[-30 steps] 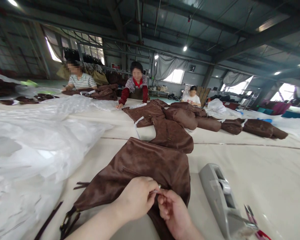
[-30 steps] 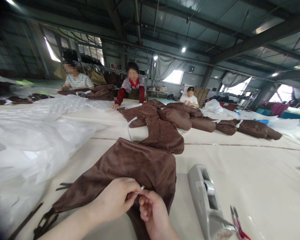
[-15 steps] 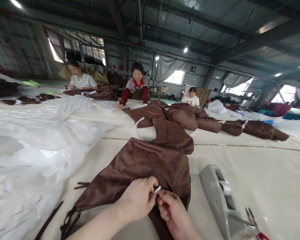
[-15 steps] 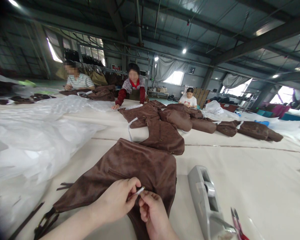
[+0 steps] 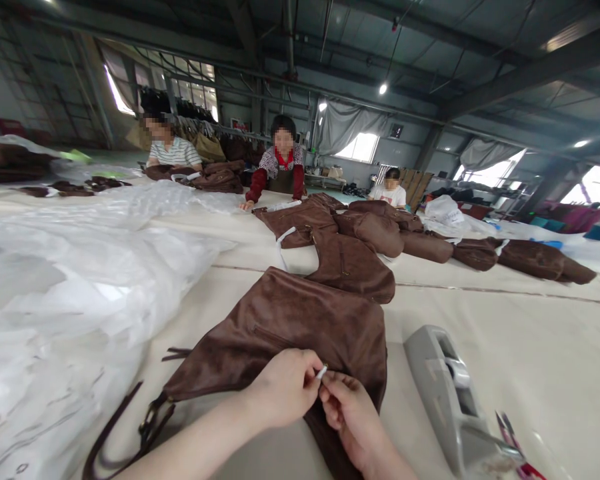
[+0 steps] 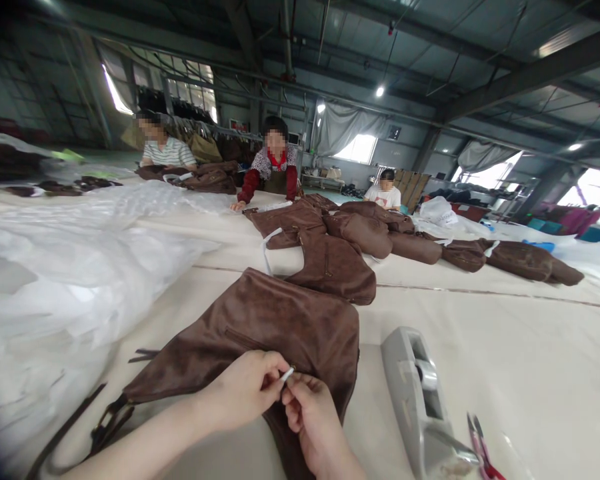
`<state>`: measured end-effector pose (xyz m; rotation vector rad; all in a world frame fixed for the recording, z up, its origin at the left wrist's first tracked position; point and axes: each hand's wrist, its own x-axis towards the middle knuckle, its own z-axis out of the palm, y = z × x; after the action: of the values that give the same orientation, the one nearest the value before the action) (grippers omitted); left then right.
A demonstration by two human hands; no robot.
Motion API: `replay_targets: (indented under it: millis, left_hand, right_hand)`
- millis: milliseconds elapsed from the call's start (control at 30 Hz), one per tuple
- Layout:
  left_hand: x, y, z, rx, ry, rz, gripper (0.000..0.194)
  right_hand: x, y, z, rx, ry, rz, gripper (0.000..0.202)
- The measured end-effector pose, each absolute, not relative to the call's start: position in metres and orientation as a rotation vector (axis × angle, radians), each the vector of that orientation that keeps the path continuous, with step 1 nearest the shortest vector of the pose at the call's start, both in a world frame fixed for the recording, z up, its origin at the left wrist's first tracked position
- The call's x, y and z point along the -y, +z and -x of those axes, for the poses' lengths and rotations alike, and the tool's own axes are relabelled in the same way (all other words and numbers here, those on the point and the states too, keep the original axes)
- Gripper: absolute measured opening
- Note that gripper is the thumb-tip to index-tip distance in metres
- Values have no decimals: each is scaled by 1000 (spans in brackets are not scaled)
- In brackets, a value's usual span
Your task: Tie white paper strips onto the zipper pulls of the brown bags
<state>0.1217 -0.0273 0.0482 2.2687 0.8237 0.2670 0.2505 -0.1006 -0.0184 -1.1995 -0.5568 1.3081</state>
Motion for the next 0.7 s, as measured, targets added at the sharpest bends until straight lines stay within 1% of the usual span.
replay_targets:
  millis: [133, 233, 300, 333, 433, 533, 633, 700]
  left_hand:
    - [24, 51, -115, -843, 177, -2334, 18]
    - [16, 53, -106, -944, 144, -2459, 16]
    - [10, 55, -103, -996, 152, -2484, 16]
    - [8, 55, -102, -1004, 152, -2484, 16]
    - [6, 54, -103, -990, 175, -2481, 14]
    - [10, 48, -108, -946, 217, -2503, 12]
    - [14, 38, -116, -940, 217, -2566, 18]
    - [15, 31, -121, -967, 199, -2585, 21]
  right_hand:
    - [107, -13, -251, 958, 1187, 1574, 35]
    - [118, -9, -264, 1203, 813, 1855, 32]
    - [124, -6, -278, 1179, 571, 1952, 30]
    - [127, -5, -285, 1140, 503, 1979, 30]
    - [128, -1, -299, 1045, 444, 1976, 29]
    - [123, -1, -295, 1083, 452, 1906, 24]
    - [117, -9, -285, 1202, 474, 1859, 20]
    - [116, -16, -284, 1278, 521, 1865, 21]
